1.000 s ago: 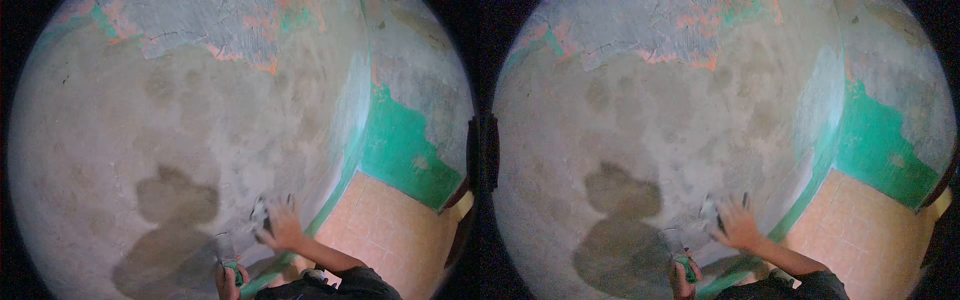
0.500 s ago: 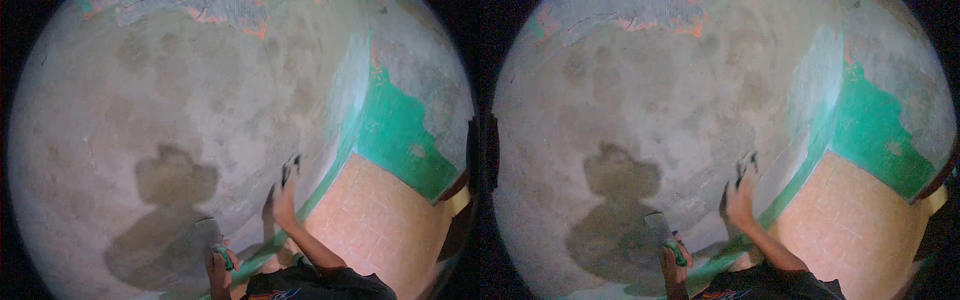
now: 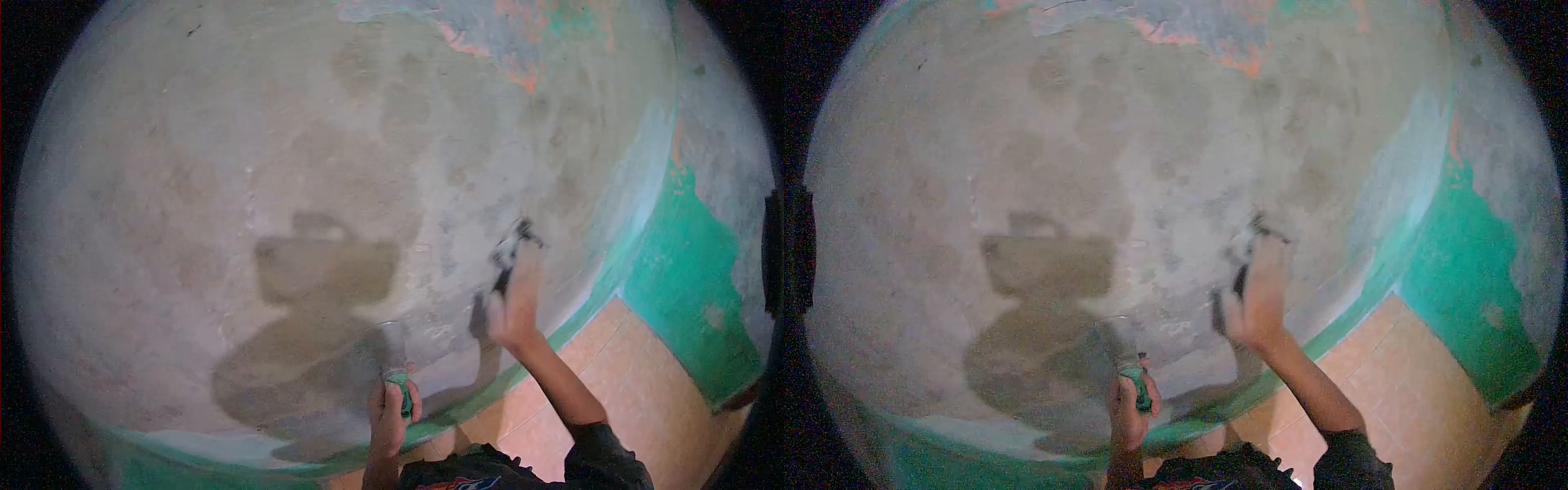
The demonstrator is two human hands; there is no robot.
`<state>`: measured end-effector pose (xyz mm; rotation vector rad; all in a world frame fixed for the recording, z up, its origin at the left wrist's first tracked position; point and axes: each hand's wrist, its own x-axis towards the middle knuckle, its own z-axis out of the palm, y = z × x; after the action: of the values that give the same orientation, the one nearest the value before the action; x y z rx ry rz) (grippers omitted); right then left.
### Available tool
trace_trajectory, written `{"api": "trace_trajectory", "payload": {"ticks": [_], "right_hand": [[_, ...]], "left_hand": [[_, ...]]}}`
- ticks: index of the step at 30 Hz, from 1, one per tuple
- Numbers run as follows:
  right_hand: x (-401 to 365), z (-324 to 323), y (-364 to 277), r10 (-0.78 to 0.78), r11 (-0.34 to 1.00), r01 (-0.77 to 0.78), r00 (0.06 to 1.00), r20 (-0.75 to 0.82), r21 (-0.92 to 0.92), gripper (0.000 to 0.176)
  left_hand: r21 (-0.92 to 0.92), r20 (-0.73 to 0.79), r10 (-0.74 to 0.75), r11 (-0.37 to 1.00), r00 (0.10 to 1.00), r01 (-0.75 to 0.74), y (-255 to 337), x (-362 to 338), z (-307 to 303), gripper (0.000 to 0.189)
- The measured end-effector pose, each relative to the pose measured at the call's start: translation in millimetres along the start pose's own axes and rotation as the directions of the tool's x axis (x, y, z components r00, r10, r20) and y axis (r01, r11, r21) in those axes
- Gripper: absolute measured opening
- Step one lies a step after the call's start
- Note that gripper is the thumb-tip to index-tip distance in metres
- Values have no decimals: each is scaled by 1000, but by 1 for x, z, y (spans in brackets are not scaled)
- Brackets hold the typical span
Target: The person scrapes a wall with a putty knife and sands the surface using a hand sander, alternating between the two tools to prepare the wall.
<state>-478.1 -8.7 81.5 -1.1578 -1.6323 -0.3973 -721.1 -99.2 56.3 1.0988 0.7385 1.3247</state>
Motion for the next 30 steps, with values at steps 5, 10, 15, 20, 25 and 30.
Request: {"api": "trace_trajectory", "payload": {"ticks": [5,10,15,20,25,30], "right_hand": [[45,-16,-19,-414,887,431,901,130,-167,82],[98,-24,-28,-330,931,304,938,-110,-199,84],[122,-52,-37,-448,866,452,891,70,-212,84],[129,-42,-40,-441,885,421,895,-66,-199,82],[130,-57,-56,-494,839,502,864,93,-209,82],[138,-47,-82,-429,891,421,903,-12,-171,81]], "left_hand": [[18,-5,52,998,999,-52,10,9,14,42],[38,-42,83,996,996,-81,10,16,20,33],[65,-82,140,989,987,-135,1,19,32,36],[57,-100,134,990,986,-128,-2,15,37,39],[79,-55,120,990,991,-115,-8,12,29,39],[15,-60,22,1000,998,-21,5,-1,27,38]]}}
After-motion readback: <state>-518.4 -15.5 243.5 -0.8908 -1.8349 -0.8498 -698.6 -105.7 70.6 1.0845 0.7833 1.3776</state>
